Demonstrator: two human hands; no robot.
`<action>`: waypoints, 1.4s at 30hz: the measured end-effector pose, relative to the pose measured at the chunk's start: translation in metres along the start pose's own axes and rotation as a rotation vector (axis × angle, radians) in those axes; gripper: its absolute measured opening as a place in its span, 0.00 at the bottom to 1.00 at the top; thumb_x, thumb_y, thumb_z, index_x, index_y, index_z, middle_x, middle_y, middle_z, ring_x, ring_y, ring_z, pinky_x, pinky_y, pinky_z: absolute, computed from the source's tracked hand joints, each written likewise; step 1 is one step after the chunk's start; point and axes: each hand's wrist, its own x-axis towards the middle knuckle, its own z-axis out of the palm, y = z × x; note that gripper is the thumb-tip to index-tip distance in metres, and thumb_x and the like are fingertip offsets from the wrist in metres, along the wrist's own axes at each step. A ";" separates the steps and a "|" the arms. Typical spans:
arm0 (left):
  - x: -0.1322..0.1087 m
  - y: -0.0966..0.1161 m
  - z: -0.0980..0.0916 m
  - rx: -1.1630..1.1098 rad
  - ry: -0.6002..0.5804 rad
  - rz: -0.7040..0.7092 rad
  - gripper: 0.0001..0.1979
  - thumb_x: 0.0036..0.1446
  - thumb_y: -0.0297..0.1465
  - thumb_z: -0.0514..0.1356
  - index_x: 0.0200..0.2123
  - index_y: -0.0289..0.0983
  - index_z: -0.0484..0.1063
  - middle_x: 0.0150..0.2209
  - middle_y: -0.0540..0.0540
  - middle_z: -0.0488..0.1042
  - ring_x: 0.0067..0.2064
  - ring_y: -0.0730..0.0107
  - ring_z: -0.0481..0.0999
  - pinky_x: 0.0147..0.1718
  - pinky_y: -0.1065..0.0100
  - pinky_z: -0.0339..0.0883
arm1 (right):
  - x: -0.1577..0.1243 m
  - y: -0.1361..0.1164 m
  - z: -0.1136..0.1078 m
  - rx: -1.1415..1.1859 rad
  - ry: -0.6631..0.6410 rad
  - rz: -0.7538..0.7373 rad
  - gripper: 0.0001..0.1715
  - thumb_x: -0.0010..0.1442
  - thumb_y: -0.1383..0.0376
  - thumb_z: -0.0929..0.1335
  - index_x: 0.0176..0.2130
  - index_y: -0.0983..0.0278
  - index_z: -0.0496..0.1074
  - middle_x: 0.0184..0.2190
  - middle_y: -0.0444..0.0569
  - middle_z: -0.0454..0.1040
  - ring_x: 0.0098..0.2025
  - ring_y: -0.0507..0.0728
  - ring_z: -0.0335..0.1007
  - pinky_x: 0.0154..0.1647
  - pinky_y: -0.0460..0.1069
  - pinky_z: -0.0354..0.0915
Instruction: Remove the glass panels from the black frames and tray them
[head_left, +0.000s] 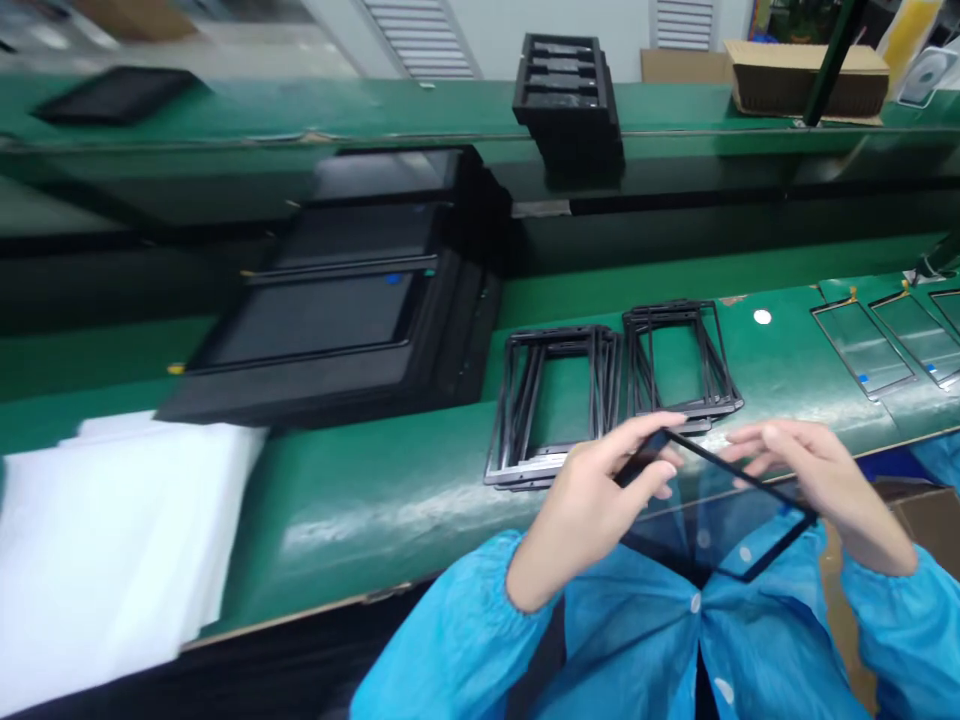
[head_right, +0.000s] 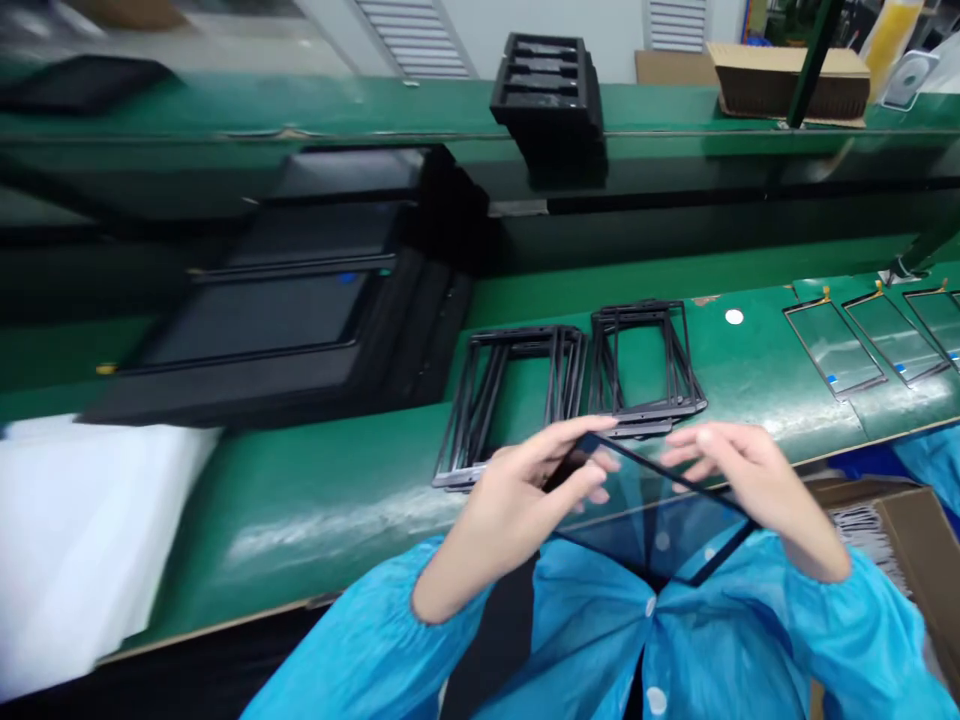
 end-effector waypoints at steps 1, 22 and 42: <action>-0.001 -0.002 -0.003 -0.083 0.058 -0.064 0.18 0.63 0.35 0.67 0.55 0.39 0.78 0.39 0.44 0.87 0.30 0.62 0.87 0.28 0.68 0.81 | -0.003 0.002 -0.010 -0.009 0.007 0.031 0.30 0.65 0.41 0.74 0.42 0.64 0.86 0.37 0.57 0.88 0.35 0.62 0.88 0.38 0.54 0.83; -0.010 -0.022 0.000 -0.304 0.343 -0.149 0.23 0.60 0.42 0.71 0.51 0.40 0.68 0.36 0.46 0.86 0.25 0.62 0.84 0.20 0.68 0.77 | -0.015 0.019 0.008 0.078 0.492 -0.186 0.26 0.65 0.43 0.74 0.44 0.62 0.81 0.25 0.48 0.85 0.23 0.60 0.84 0.25 0.51 0.79; 0.012 0.004 0.012 0.272 -0.177 0.247 0.18 0.69 0.36 0.62 0.59 0.44 0.83 0.44 0.44 0.89 0.40 0.56 0.89 0.40 0.65 0.80 | -0.010 0.009 0.018 -0.011 0.039 -0.167 0.27 0.66 0.55 0.76 0.62 0.58 0.79 0.29 0.44 0.87 0.31 0.58 0.87 0.38 0.50 0.82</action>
